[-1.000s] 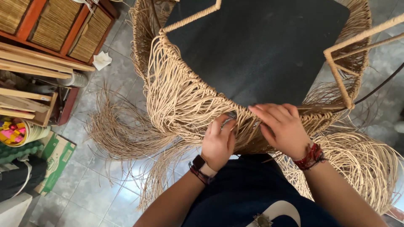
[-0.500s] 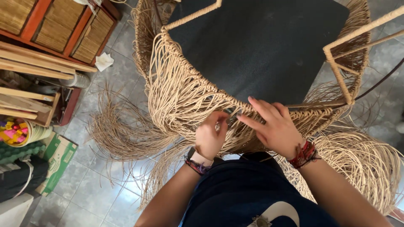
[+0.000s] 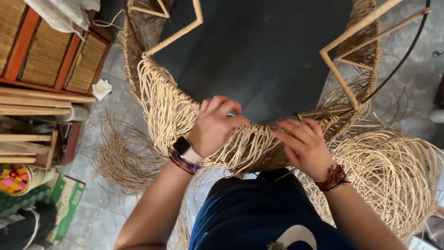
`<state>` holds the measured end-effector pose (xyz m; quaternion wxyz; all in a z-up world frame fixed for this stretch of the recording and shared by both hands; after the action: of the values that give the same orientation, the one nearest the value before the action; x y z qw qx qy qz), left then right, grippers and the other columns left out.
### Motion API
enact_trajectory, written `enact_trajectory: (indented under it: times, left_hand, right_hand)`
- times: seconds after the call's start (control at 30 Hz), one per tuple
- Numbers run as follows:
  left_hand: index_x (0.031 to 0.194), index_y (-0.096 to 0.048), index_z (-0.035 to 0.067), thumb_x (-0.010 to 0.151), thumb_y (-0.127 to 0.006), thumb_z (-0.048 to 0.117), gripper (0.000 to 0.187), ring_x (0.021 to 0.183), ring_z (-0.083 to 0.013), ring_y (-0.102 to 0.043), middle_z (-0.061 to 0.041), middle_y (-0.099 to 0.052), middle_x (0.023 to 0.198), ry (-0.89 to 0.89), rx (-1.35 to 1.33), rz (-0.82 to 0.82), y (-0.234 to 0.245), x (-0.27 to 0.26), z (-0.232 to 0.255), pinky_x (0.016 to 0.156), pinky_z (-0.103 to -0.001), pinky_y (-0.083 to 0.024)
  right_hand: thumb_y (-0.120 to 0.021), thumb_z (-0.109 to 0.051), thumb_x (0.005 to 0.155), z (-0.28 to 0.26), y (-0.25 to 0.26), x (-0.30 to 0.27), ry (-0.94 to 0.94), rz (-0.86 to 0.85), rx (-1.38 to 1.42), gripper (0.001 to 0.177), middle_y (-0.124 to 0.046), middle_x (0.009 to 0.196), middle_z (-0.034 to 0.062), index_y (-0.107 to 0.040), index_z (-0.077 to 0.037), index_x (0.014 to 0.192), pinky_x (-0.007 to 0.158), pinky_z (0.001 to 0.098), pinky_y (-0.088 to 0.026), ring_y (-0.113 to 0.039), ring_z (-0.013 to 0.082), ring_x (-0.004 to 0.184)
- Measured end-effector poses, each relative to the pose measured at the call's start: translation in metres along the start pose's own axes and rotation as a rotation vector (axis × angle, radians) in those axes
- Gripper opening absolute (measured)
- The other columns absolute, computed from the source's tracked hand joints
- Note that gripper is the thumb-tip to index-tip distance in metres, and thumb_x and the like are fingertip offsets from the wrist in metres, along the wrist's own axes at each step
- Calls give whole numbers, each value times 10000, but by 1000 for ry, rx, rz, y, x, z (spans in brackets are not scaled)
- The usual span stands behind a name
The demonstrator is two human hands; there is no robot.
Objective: Weaving and tying rattan strands onto a furniture frame to create a decorative fringe.
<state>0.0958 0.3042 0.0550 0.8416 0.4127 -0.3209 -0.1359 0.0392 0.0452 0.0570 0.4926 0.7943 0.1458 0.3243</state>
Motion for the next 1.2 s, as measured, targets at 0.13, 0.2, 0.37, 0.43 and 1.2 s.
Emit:
enact_trajectory:
  times: [0.13, 0.2, 0.37, 0.43, 1.2]
  left_hand:
    - [863, -703, 264, 852, -704, 97, 168, 1075, -236, -560, 39, -594, 986, -99, -114, -72, 6, 19, -11, 907, -380, -421]
    - [884, -717, 271, 843, -689, 43, 233, 1044, -232, -576, 35, -594, 963, -136, -192, -129, 8, 26, -12, 854, -374, -438]
    - [917, -721, 282, 812, -703, 38, 266, 1049, -245, -580, 23, -591, 973, -196, -211, -232, -5, 28, -25, 851, -383, -449]
    - [928, -714, 300, 809, -707, 43, 283, 1062, -236, -572, 32, -581, 986, -216, -193, -260, -8, 30, -26, 843, -375, -442]
    - [1050, -705, 352, 788, -654, 37, 414, 1095, -238, -536, 33, -551, 1078, -298, -200, -342, -16, 48, -11, 857, -382, -419]
  right_hand:
    - [-606, -89, 881, 8, 4, -11, -72, 51, -9, 342, -681, 1291, 100, -725, -164, 1192, 1099, 561, -359, -630, 315, 1248]
    - [-617, -136, 904, 12, 5, -16, -133, 95, -40, 307, -689, 1298, 75, -727, -188, 1186, 1143, 571, -283, -617, 303, 1273]
    - [-644, -106, 865, 28, 5, -28, -209, 160, -20, 367, -689, 1303, 86, -725, -163, 1218, 1206, 556, -181, -589, 314, 1315]
    - [-643, -87, 840, 35, 4, -32, -230, 177, 3, 396, -693, 1301, 94, -723, -139, 1224, 1235, 558, -126, -583, 324, 1328]
    - [-629, -125, 812, 54, 0, -43, -239, 152, 160, 450, -698, 1291, 64, -715, -145, 1253, 1246, 505, -112, -598, 273, 1298]
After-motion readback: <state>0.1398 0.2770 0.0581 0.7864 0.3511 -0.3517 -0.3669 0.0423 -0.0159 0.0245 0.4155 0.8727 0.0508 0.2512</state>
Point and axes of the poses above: each hand's wrist, its own x-axis towards the middle knuckle, its own y-axis out of the back of the hand, z = x × y, the point moved 3 cm from there along x, towards the middle knuckle
